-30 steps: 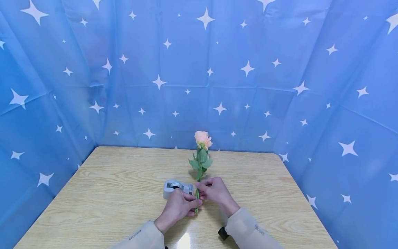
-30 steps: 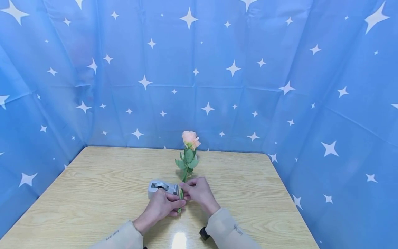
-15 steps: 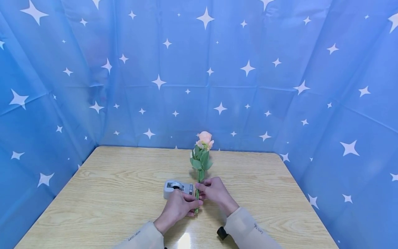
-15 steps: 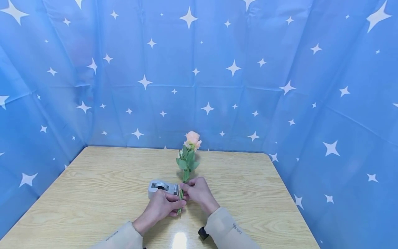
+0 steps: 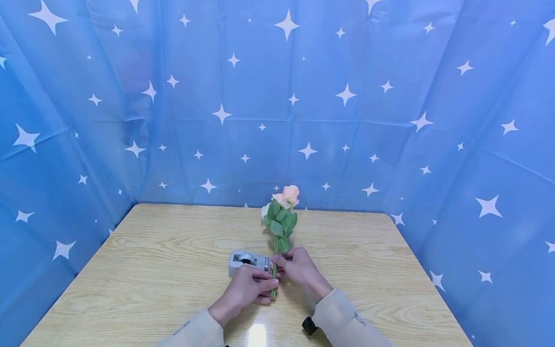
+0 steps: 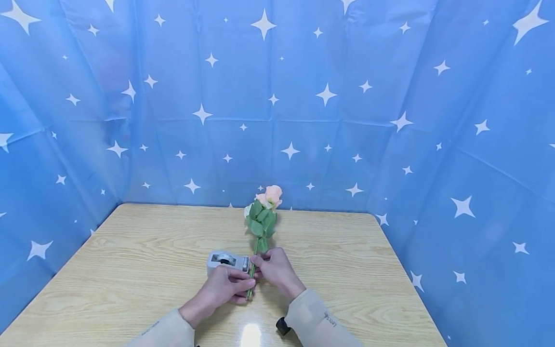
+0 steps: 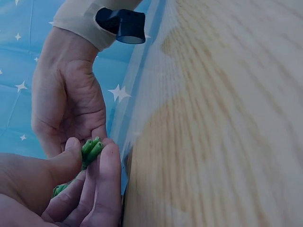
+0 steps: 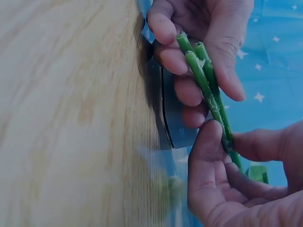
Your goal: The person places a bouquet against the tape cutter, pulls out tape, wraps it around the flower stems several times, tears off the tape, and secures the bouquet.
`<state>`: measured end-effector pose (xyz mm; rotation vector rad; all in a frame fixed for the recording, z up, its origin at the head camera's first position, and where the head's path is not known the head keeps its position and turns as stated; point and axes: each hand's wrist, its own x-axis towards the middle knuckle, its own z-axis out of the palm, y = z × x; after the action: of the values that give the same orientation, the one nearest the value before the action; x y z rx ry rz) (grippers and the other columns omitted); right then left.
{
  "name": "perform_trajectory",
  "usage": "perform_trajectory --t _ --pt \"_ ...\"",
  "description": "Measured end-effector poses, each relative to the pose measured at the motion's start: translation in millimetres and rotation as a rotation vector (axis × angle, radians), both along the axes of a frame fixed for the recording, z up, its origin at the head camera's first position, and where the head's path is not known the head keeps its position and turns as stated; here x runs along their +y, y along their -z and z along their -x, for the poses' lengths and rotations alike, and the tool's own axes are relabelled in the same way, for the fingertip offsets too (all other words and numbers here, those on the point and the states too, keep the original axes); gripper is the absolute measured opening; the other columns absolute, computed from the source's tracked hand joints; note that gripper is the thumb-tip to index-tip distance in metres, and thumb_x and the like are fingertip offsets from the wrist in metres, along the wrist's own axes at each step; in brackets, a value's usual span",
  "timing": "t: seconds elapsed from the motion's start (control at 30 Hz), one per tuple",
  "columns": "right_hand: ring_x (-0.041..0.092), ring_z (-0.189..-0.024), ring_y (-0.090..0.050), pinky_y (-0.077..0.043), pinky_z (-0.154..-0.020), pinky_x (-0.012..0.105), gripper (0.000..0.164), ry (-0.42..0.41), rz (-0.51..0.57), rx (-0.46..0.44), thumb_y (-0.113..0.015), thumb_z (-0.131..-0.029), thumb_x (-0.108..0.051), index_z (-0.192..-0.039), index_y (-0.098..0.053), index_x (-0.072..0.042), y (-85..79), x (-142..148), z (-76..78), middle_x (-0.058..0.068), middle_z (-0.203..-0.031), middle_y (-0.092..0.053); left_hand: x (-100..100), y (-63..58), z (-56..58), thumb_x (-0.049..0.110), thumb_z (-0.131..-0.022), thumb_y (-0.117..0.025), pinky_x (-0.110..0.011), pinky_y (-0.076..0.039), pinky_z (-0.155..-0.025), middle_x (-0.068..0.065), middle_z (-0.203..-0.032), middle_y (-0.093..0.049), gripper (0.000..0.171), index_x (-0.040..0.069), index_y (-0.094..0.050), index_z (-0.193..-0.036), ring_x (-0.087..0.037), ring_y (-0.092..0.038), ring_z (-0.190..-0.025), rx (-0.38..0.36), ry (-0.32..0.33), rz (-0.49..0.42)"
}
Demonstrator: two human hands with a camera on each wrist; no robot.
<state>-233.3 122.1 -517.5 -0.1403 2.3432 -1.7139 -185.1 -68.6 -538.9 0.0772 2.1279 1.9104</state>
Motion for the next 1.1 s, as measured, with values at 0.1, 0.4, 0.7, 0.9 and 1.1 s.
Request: perform_trajectory --t 0.1,0.4,0.7,0.9,1.1 --pt "0.011 -0.080 -0.079 -0.071 -0.079 0.027 0.027 -0.001 -0.004 0.002 -0.074 -0.116 -0.016 -0.115 -0.083 0.010 -0.5 -0.2 -0.3 0.016 -0.103 -0.084 -1.0 0.9 0.5 0.008 -0.107 -0.085 -0.036 -0.076 -0.075 -0.020 -0.102 -0.089 0.022 -0.009 -0.083 -0.120 -0.015 -0.083 -0.077 -0.014 0.014 -0.022" --pt "0.015 -0.086 -0.081 -0.074 -0.084 0.032 0.028 -0.005 0.001 -0.015 -0.072 -0.116 -0.015 -0.119 -0.081 0.011 1.9 1.3 -0.1 0.018 -0.109 -0.085 0.0 -1.4 0.3 0.009 -0.107 -0.085 -0.031 -0.075 -0.073 -0.017 -0.098 -0.088 0.021 -0.008 -0.086 -0.120 -0.012 -0.082 -0.075 -0.016 0.021 0.006" --pt "0.021 -0.091 -0.086 -0.076 -0.087 0.037 0.026 -0.025 0.038 -0.017 -0.077 -0.112 -0.012 -0.120 -0.081 0.013 3.7 2.9 -0.4 0.022 -0.112 -0.086 1.6 -3.3 -0.3 0.009 -0.107 -0.085 -0.030 -0.074 -0.073 -0.017 -0.093 -0.088 0.019 -0.007 -0.087 -0.117 -0.012 -0.082 -0.074 -0.003 0.022 0.022" --pt "0.023 -0.089 -0.087 -0.076 -0.085 0.036 0.027 -0.020 0.023 -0.023 -0.079 -0.111 -0.011 -0.120 -0.080 0.013 4.3 2.4 0.5 0.021 -0.109 -0.087 2.8 -4.0 0.0 0.010 -0.107 -0.086 -0.030 -0.074 -0.072 -0.017 -0.093 -0.088 0.018 -0.006 -0.088 -0.115 -0.013 -0.083 -0.074 -0.004 0.022 0.035" --pt "0.024 -0.090 -0.088 -0.075 -0.083 0.034 0.026 -0.016 0.004 -0.020 -0.080 -0.110 -0.012 -0.118 -0.081 0.012 4.7 1.5 1.3 0.020 -0.107 -0.088 3.1 -5.4 0.3 0.010 -0.107 -0.086 -0.028 -0.073 -0.071 -0.016 -0.093 -0.088 0.017 -0.005 -0.088 -0.114 -0.013 -0.084 -0.075 -0.016 0.018 0.047"
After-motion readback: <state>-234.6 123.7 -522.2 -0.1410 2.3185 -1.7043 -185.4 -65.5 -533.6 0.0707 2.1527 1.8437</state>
